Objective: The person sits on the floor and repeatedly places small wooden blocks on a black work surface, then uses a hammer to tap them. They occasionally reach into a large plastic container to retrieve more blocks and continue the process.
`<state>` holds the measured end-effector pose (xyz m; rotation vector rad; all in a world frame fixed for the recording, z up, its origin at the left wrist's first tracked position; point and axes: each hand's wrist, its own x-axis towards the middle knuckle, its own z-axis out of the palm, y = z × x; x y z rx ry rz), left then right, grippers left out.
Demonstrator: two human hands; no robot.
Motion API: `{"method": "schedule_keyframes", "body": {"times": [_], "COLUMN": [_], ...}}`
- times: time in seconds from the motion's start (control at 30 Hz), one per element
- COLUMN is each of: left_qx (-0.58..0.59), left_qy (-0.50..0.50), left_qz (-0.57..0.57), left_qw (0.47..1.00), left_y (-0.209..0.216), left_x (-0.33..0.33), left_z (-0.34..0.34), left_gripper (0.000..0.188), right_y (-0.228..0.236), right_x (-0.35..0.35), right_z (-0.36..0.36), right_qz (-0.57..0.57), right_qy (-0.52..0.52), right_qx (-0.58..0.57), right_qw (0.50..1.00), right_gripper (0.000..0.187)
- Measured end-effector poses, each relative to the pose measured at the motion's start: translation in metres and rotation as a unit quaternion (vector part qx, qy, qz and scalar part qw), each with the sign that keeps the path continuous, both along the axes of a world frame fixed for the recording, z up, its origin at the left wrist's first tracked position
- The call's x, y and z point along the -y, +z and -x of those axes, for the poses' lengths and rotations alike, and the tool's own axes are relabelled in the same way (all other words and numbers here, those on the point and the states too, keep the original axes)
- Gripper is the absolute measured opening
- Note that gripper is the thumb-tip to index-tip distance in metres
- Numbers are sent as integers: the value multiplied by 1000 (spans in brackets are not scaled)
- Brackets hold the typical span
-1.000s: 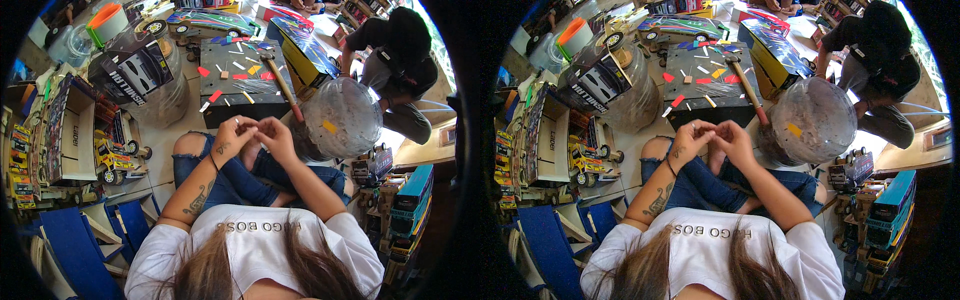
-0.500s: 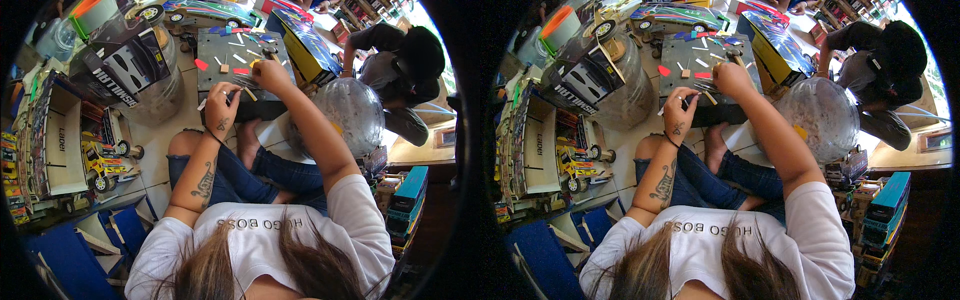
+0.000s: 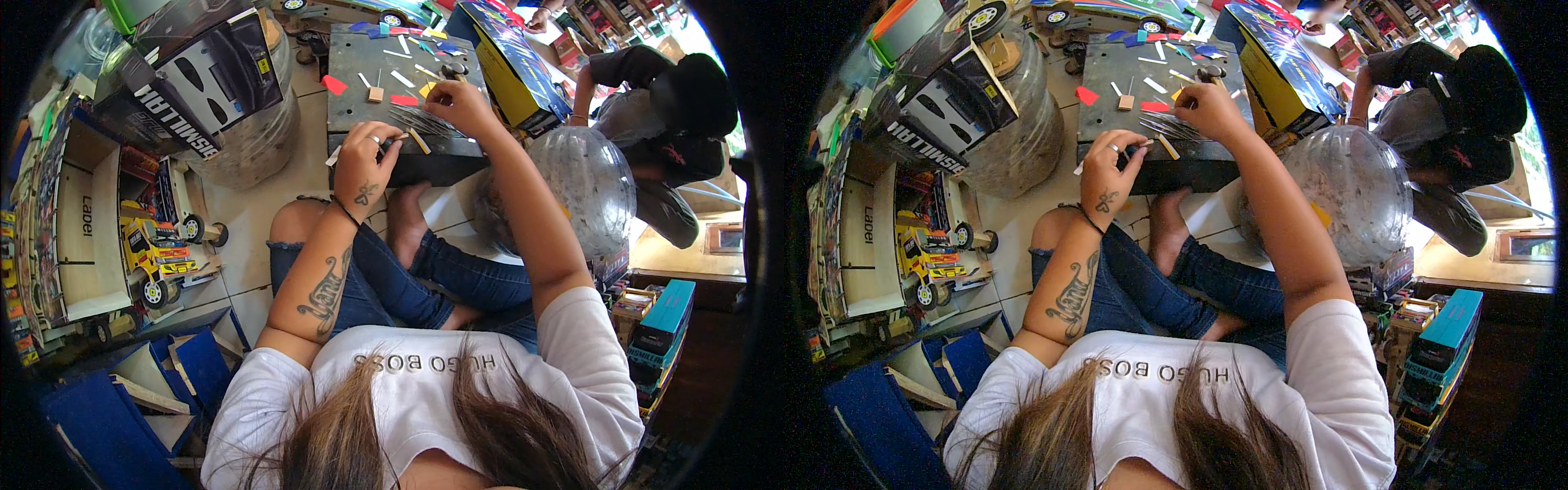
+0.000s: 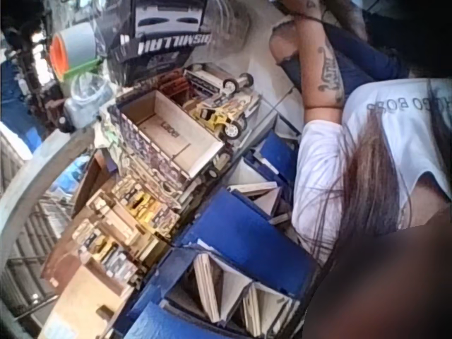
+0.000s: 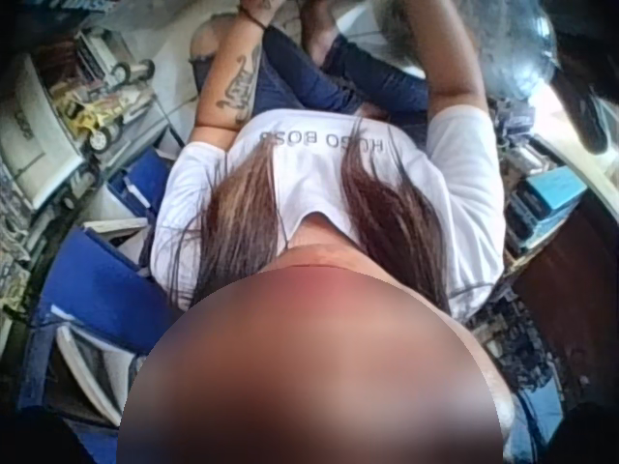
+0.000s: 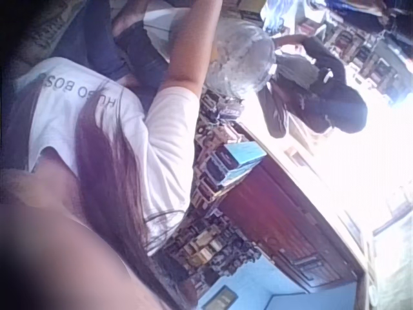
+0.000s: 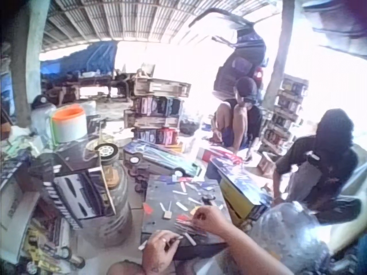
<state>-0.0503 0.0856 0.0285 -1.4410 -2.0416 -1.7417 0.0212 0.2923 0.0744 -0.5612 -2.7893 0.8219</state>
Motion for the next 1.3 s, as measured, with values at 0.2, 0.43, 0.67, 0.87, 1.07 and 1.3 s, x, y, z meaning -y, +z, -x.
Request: {"method": "schedule_keyframes", "body": {"times": [0.2,0.43,0.67,0.87,1.07,1.3], "left_qx": [4,0,28,64,43,33], "left_qy": [-7,-5,9,12,19,21], "left_qz": [7,16,23,26,31,30], "left_qw": [1000,1000,999,998,998,999], "left_y": [0,2,0,3,4,4], "left_x": [-1,0,-2,-1,-1,-1], "left_z": [0,1,-1,-3,-3,-4], "left_gripper": [12,13,19,20,21,20], "right_y": [2,6,-4,-2,-2,0], "right_x": [1,39,76,79,79,78], "right_z": [-9,-24,-21,-24,-25,-25], "right_qz": [251,393,296,190,164,118], "right_qy": [-100,-87,-70,-68,-61,-35], "right_qx": [-97,-175,-209,-193,-180,-181], "right_qw": [958,899,929,960,968,976], "right_gripper": [14,14,13,9,11,10]}}
